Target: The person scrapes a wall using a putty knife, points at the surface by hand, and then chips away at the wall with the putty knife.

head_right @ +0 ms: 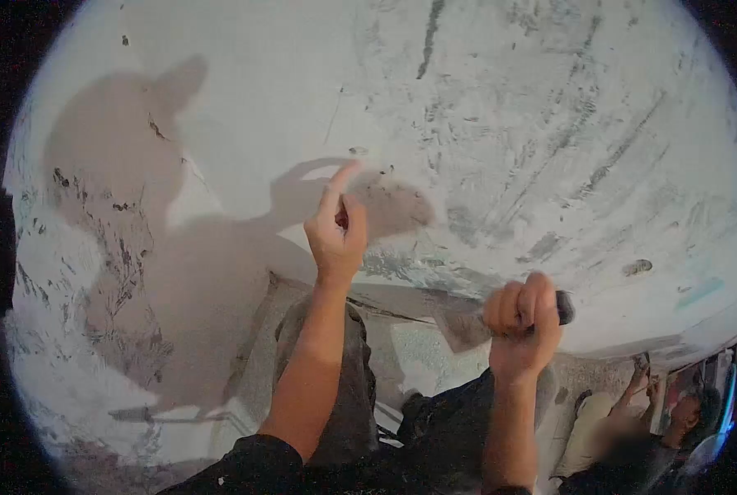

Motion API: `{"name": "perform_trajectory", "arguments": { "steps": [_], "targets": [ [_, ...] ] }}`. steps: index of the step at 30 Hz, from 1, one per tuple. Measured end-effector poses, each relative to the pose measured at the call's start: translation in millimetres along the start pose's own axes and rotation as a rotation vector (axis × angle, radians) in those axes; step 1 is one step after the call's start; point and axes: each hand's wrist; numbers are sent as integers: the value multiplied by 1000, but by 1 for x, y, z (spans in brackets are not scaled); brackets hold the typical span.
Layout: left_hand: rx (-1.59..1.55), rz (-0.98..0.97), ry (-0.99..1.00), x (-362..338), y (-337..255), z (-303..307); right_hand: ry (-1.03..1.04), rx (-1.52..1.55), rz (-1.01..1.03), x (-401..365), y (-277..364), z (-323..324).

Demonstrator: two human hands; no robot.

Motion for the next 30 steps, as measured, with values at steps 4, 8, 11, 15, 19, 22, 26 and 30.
{"name": "perform_trajectory", "arguments": {
  "steps": [4, 8, 11, 15, 19, 22, 26, 30],
  "targets": [
    [-368, 223, -130, 9, -8, 15, 336, -56, 356, 53, 5, -76],
    [-450, 320, -221, 21, -5, 32, 421, -536, 537, 88, -2, -126],
    [-563, 365, -265, 24, -1, 42, 847, -548, 515, 111, 7, -137],
    [-555, 353, -321, 29, 8, 45, 641, -730, 586, 111, -17, -149],
    [-588, 383, -344, 27, 7, 48, 966, -250, 308, 114, -4, -155],
    [-652, 402, -336, 27, 2, 52, 1025, -346, 328, 115, 3, -156],
    [-638, 426, -341, 27, 3, 54, 1127, -491, 365, 118, 3, -155],
    [-637, 402, -342, 28, 5, 53, 986, -571, 416, 102, 0, -167]
  ]
}}
Point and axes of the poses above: each hand's wrist, its own x-axis towards the middle knuckle, its own z-axis out of the back of the hand, y = z × x, and after that the axes turned 5 degrees about x, right-handed
